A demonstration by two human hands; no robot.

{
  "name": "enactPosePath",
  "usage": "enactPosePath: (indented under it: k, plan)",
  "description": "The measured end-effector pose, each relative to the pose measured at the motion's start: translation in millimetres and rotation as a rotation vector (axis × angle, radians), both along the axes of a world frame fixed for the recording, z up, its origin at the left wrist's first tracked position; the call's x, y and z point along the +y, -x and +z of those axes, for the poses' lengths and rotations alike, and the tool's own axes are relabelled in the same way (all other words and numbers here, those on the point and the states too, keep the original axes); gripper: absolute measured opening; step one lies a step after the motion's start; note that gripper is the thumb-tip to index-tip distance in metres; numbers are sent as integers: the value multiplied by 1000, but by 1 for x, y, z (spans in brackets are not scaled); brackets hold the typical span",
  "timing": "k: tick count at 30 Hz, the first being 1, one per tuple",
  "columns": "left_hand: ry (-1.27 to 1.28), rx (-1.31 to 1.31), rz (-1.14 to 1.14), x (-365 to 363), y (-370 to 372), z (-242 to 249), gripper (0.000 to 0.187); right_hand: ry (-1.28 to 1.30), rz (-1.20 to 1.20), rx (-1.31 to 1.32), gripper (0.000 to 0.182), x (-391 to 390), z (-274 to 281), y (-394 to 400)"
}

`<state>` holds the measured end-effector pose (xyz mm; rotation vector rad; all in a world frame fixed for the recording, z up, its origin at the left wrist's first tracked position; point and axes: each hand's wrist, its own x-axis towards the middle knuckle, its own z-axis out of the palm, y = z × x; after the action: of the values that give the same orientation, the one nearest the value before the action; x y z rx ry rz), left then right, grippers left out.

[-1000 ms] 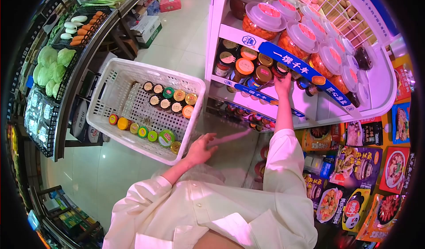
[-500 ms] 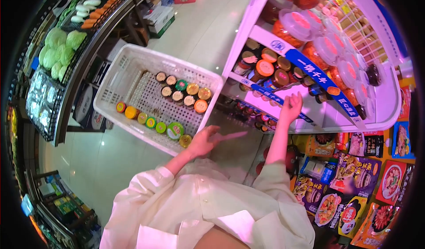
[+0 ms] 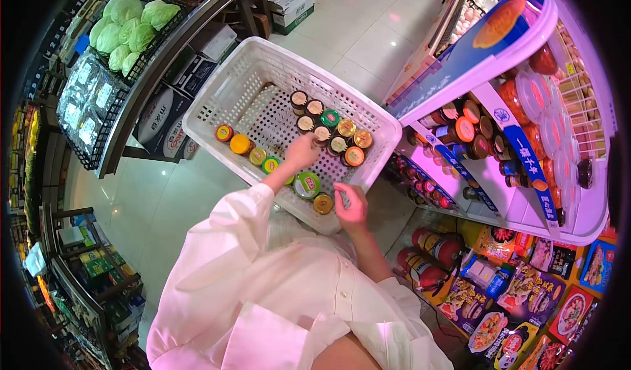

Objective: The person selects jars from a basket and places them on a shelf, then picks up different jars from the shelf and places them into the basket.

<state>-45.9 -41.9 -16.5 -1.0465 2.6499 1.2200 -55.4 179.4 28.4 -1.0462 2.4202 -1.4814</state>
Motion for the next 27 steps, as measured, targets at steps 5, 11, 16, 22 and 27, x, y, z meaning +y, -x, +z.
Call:
enactPosePath:
  k: [5, 11, 16, 22, 27]
  plan:
    - [218, -16, 52, -83, 15, -25, 44, -130, 11, 174, 18, -17, -20, -16]
    - [420, -69, -171, -132, 53, -59, 55, -207, 15, 192, 19, -26, -12, -17]
    - [518, -213, -330, -149, 82, -79, 61, -202, -6, 198, 20, -29, -9, -17]
    - [516, -360, -416, -157, 97, -93, 61, -218, -2, 176, 20, -29, -9, -16]
    - [469, -247, -348, -156, 88, -119, 58, -231, 15, 150, 21, -29, -7, -15]
